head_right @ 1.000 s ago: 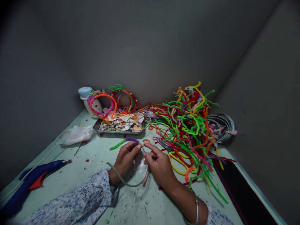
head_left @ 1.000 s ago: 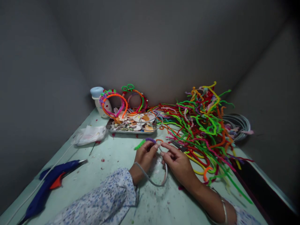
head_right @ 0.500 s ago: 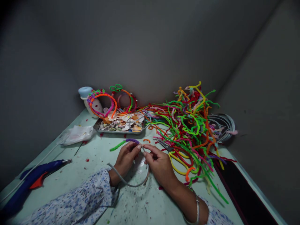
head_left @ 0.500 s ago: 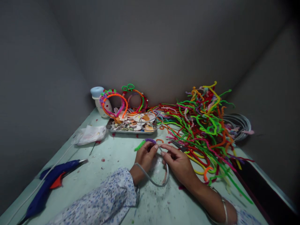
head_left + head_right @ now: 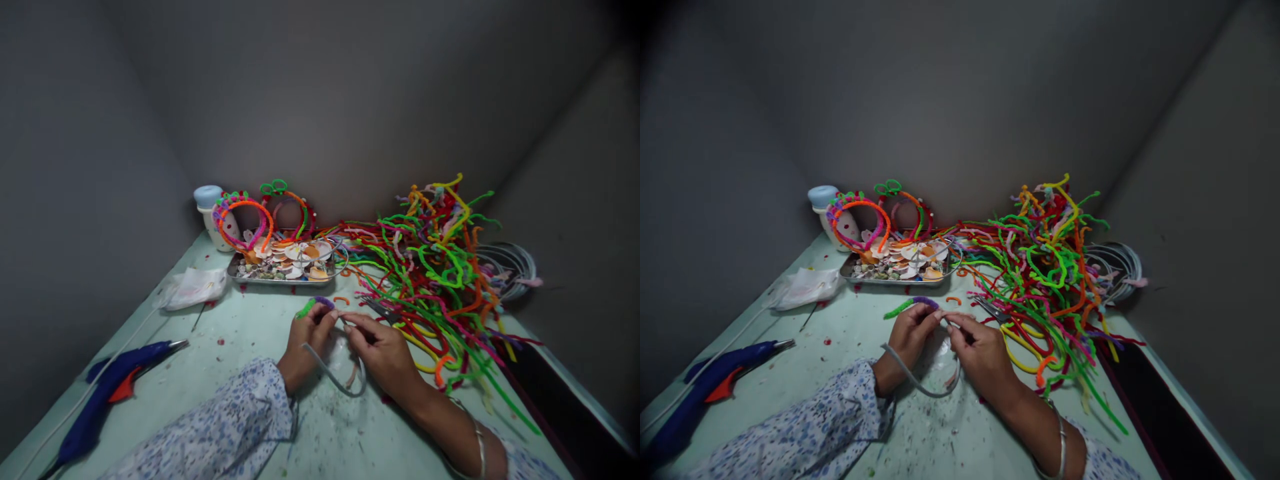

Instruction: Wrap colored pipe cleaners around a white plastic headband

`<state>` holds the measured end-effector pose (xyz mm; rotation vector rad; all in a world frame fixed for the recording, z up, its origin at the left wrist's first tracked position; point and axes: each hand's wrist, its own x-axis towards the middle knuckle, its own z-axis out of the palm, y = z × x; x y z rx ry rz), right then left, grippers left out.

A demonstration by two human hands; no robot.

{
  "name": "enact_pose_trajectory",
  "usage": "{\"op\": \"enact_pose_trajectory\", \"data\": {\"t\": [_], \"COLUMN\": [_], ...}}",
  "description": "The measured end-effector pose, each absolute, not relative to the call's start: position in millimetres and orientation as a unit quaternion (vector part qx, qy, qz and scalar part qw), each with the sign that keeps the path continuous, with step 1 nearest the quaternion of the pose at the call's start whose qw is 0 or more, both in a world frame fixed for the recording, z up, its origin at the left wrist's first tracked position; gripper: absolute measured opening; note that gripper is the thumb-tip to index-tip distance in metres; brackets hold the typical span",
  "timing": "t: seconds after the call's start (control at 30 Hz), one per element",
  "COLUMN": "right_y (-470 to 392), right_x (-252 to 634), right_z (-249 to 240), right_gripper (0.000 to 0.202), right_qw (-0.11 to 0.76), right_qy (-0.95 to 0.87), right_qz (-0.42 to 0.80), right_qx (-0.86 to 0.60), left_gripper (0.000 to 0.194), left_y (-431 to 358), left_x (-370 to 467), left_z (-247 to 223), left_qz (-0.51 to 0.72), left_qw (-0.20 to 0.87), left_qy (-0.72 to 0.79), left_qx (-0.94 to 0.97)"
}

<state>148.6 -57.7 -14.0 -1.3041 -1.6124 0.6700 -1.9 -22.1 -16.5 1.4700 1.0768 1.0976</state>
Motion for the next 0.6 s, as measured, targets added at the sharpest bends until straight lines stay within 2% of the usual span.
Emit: {"op": "enact_pose_trajectory", "data": {"t": [0.17, 0.6], "right_y": [-58.2, -59.1], "right_x": [149.6, 147.8], "right_z": [-12.9, -13.8], "right_gripper": [0.027, 0.029], "right_qw": [0.459, 0.472], "right_qy": [-0.685, -0.681], "right_qz": [0.229, 0.226], "right_qx": [-0.518, -0.512], "left_gripper": [0.024, 0.023], "left_y": [-21.1, -22.8], "left_x": [-0.9, 0.1], "left_z": [-18.1, -10.6], "left_qz": [0.458, 0.462], "left_qw": [0.487, 0.495], "left_qy": [0.441, 0.447], "left_qx": [0.599, 0.584]}}
